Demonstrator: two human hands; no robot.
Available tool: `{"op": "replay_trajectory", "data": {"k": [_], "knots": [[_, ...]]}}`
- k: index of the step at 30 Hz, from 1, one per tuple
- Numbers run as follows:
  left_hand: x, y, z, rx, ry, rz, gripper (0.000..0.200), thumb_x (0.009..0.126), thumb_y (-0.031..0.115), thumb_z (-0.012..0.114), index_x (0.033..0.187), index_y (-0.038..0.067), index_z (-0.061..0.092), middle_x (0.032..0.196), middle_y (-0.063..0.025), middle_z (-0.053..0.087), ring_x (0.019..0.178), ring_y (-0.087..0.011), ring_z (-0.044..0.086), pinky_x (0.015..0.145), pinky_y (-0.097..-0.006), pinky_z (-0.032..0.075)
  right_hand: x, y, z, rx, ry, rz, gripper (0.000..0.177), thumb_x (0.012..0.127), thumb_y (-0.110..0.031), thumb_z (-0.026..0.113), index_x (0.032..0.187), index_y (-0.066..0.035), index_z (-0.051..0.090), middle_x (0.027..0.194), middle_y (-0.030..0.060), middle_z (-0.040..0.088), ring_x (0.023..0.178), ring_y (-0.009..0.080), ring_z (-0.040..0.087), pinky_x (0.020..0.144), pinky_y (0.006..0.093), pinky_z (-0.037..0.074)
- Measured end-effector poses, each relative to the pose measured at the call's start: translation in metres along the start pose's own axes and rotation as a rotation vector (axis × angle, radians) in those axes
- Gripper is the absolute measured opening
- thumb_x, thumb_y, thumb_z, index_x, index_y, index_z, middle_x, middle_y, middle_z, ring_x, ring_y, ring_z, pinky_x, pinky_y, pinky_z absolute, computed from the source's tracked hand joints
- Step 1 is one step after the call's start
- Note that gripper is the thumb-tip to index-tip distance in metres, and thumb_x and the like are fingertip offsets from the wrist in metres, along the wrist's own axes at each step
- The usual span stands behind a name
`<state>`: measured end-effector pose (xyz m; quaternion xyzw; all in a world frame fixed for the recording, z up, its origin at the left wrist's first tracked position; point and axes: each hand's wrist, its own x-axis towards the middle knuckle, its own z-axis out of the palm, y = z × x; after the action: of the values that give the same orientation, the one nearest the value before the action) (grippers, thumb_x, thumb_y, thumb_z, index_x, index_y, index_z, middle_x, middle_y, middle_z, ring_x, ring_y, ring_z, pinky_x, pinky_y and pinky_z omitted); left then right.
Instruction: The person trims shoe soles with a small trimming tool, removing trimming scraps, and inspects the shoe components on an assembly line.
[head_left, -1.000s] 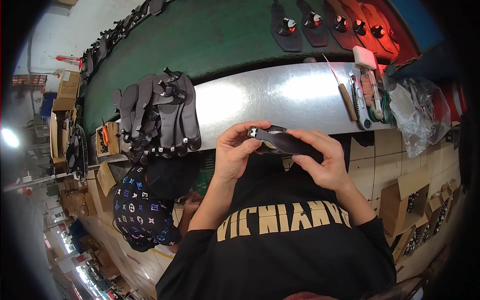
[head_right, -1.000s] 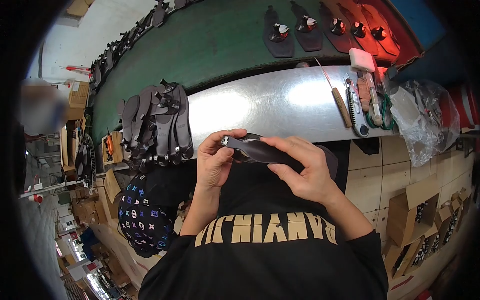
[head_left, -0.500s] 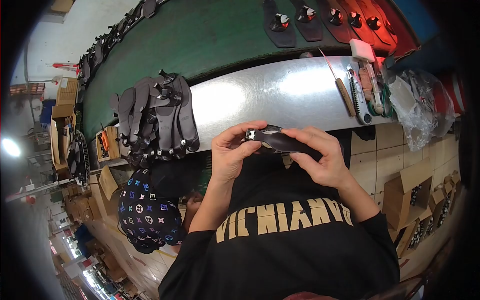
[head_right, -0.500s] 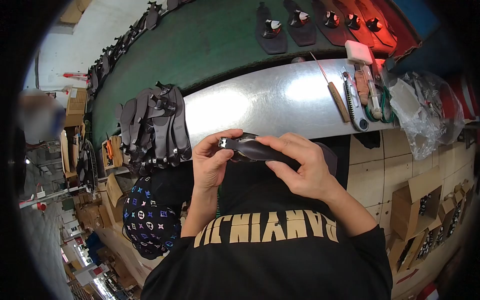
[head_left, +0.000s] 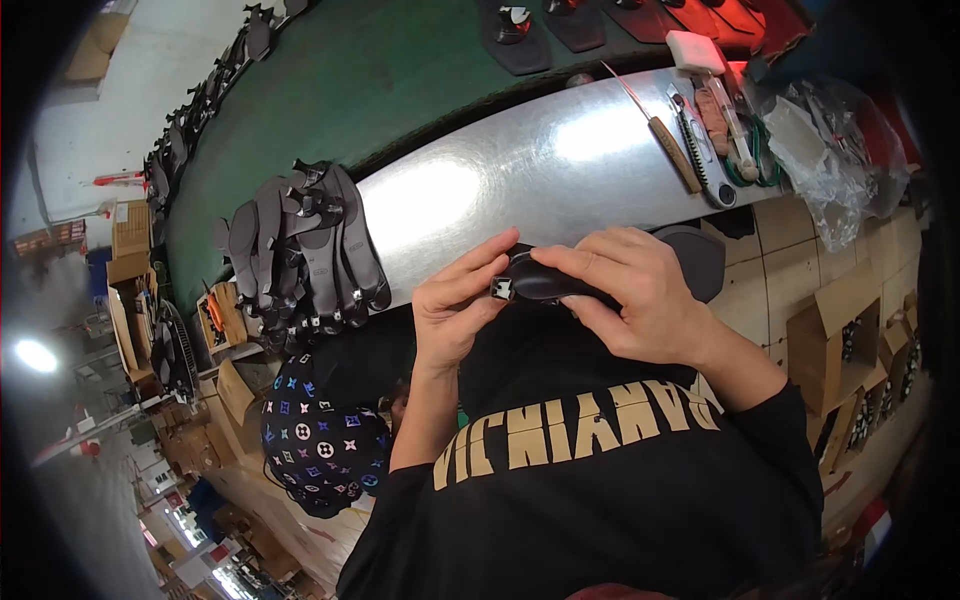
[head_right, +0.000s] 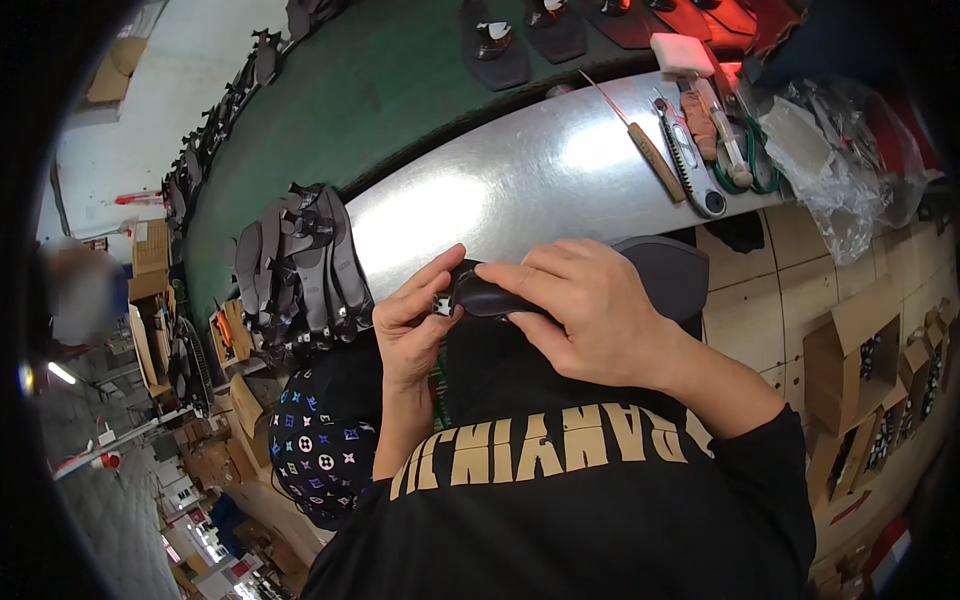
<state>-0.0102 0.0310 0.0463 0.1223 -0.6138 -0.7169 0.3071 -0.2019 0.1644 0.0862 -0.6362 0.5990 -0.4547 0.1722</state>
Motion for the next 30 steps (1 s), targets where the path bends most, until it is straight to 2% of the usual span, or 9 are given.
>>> {"op": "replay_trajectory", "data": {"k": [6,11,14,16,18,21,24,27,30], "knots": [[0.001,0.003,-0.001,0.08,-0.066,-0.034,0.046,0.072,-0.016,0.061,0.116,-0.003,0.064,0.131,-0.0281,0.052,0.115,-0.0256,0.058,0.09,-0.0303,0.051,0.001,-0.002,0.0,-0.073,-0.027,-0.004,0.041,0.072,-0.007,0.07,0.112,-0.005,0.062,0.079,0.0077,0.058,0.076,0.0261,0.059,0.069,0.0376,0.047],[0.003,0.009,0.012,0.201,-0.01,-0.069,0.044,0.078,-0.015,0.055,0.119,-0.003,0.062,0.135,-0.0244,0.05,0.118,-0.025,0.056,0.087,-0.027,0.053,0.001,-0.003,0.0,-0.1,-0.076,0.084,0.041,0.074,-0.008,0.068,0.115,-0.004,0.061,0.08,0.0099,0.059,0.076,0.0277,0.06,0.069,0.0382,0.047],[0.004,0.014,0.024,0.185,0.06,-0.175,0.043,0.083,-0.013,0.05,0.124,-0.002,0.059,0.138,-0.0208,0.048,0.12,-0.0252,0.054,0.085,-0.0254,0.055,-0.003,0.012,0.008,0.121,-0.022,0.172,0.042,0.075,-0.008,0.067,0.116,-0.003,0.059,0.081,0.0121,0.059,0.075,0.0292,0.061,0.068,0.0392,0.047],[0.004,0.014,0.025,0.152,0.088,-0.257,0.044,0.086,-0.011,0.047,0.126,-0.001,0.057,0.14,-0.0191,0.046,0.121,-0.025,0.053,0.083,-0.0249,0.056,-0.005,0.013,0.016,0.11,0.069,0.127,0.029,0.075,-0.006,0.066,0.104,-0.004,0.063,0.082,0.0109,0.06,0.073,0.0288,0.061,0.066,0.0386,0.047],[0.004,0.014,0.024,0.134,0.097,-0.325,0.044,0.087,-0.011,0.045,0.129,0.0,0.055,0.142,-0.018,0.045,0.122,-0.0244,0.053,0.081,-0.0248,0.057,-0.007,0.013,0.013,0.086,-0.024,0.133,0.023,0.074,-0.003,0.066,0.097,-0.005,0.066,0.083,0.0094,0.061,0.074,0.027,0.061,0.065,0.0362,0.046],[0.004,0.015,0.027,0.139,0.144,-0.343,0.044,0.087,-0.01,0.044,0.128,0.001,0.055,0.142,-0.0177,0.045,0.121,-0.0227,0.053,0.079,-0.0232,0.057,-0.006,0.013,0.017,0.005,0.022,0.066,0.017,0.072,-0.002,0.068,0.088,-0.007,0.067,0.081,0.0074,0.06,0.074,0.0262,0.06,0.065,0.0365,0.045],[0.005,0.017,0.031,0.208,0.169,-0.344,0.044,0.087,-0.011,0.044,0.128,0.001,0.056,0.141,-0.0173,0.046,0.12,-0.0217,0.054,0.08,-0.0228,0.057,-0.005,0.014,0.019,-0.045,0.023,0.027,0.019,0.07,-0.003,0.069,0.089,-0.008,0.067,0.08,0.0062,0.058,0.073,0.0252,0.059,0.066,0.0363,0.044],[0.004,0.017,0.033,0.188,0.189,-0.344,0.045,0.086,-0.011,0.046,0.128,0.0,0.056,0.141,-0.0178,0.045,0.121,-0.0212,0.053,0.079,-0.0224,0.056,-0.004,0.013,0.018,-0.062,0.016,0.015,0.012,0.074,-0.006,0.067,0.085,-0.009,0.066,0.078,0.0046,0.056,0.074,0.0249,0.058,0.067,0.037,0.043],[0.003,0.012,0.035,0.169,0.211,-0.317,0.045,0.083,-0.012,0.049,0.126,-0.002,0.057,0.139,-0.0187,0.048,0.116,-0.0195,0.057,0.077,-0.0223,0.057,-0.004,0.016,0.017,-0.06,-0.013,0.0,0.014,0.074,-0.006,0.067,0.087,-0.009,0.066,0.079,0.0051,0.055,0.075,0.0251,0.058,0.068,0.0372,0.043]]}}
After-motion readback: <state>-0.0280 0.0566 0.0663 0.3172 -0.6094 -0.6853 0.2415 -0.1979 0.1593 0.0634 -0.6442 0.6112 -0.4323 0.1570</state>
